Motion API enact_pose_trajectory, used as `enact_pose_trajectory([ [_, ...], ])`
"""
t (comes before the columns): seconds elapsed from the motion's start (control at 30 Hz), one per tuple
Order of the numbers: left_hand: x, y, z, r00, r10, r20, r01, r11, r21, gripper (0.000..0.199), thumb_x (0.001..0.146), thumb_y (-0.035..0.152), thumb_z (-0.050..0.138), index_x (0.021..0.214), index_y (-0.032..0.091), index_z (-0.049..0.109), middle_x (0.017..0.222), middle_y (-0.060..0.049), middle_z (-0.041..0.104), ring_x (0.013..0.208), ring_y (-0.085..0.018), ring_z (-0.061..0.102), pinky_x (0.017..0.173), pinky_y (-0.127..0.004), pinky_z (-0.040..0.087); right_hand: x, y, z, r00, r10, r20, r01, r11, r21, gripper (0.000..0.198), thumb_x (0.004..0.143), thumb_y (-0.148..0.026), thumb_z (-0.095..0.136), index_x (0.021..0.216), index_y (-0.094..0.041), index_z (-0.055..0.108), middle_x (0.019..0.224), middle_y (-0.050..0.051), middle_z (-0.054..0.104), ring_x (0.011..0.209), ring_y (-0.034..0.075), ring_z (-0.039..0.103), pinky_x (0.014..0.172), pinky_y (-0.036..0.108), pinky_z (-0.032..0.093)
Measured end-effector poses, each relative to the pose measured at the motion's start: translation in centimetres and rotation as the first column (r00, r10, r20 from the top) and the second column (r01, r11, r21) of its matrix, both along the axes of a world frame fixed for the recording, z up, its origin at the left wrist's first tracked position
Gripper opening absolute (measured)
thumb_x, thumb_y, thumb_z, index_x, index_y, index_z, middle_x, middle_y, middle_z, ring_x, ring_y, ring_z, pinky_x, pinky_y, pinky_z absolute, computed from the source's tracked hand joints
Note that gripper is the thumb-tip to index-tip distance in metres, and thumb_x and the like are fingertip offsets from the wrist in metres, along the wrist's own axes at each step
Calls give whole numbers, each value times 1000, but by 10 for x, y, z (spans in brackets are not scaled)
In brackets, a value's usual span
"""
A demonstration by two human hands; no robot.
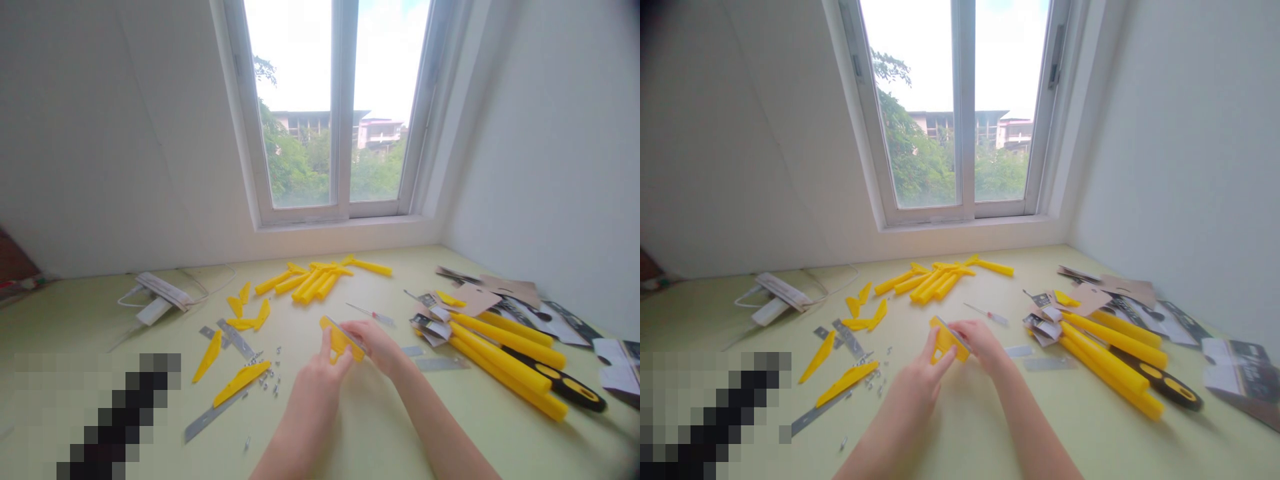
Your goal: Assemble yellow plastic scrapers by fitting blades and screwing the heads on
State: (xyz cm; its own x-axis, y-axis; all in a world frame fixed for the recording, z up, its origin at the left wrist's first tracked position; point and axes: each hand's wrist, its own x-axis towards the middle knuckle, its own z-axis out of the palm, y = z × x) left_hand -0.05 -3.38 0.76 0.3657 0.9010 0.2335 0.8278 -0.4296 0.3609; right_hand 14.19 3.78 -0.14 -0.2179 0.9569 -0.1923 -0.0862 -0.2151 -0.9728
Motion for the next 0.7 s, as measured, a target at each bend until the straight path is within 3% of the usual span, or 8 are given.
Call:
enact_pose_trajectory([
  [0.23,-1,7,2,999,42,-16,-42,999,-25,63,69,0,37,123,32,41,142,-12,22,95,-24,57,75,-35,45,3,-3,7,970,15,-242,-34,997,-72,35,72,-45,51,75,-14,65,77,6,66,71,16,59,67,25,44],
  [0.37,1,13,7,993,75,95,-73,997,-25,57,73,3,36,122,30,42,140,-12,25,90,-21,60,76,-33,44,4,-2,7,936,16,-351,-39,997,-61,36,77,-47,44,81,-19,66,88,5,66,78,16,59,69,25,44],
  [0.53,-1,21,12,955,135,264,-134,991,-23,48,75,5,34,115,28,47,137,-11,30,83,-18,61,74,-32,44,1,-3,9,944,33,-329,-39,999,-12,40,78,-50,41,92,-20,64,96,6,64,83,17,60,71,26,43],
  [0.63,-5,31,14,855,119,505,-144,989,10,43,73,7,36,109,26,49,128,-9,42,86,-17,58,77,-33,43,0,-3,8,962,-4,-273,6,1000,4,40,76,-49,44,92,-18,64,95,8,64,81,17,60,73,28,43],
  [0.7,-9,40,18,694,124,709,-99,992,-77,38,72,11,41,106,26,47,111,-5,53,70,-12,58,65,-27,46,-2,-2,5,984,-30,-176,35,999,26,39,75,-46,46,94,-16,63,91,9,65,77,16,59,72,28,43],
])
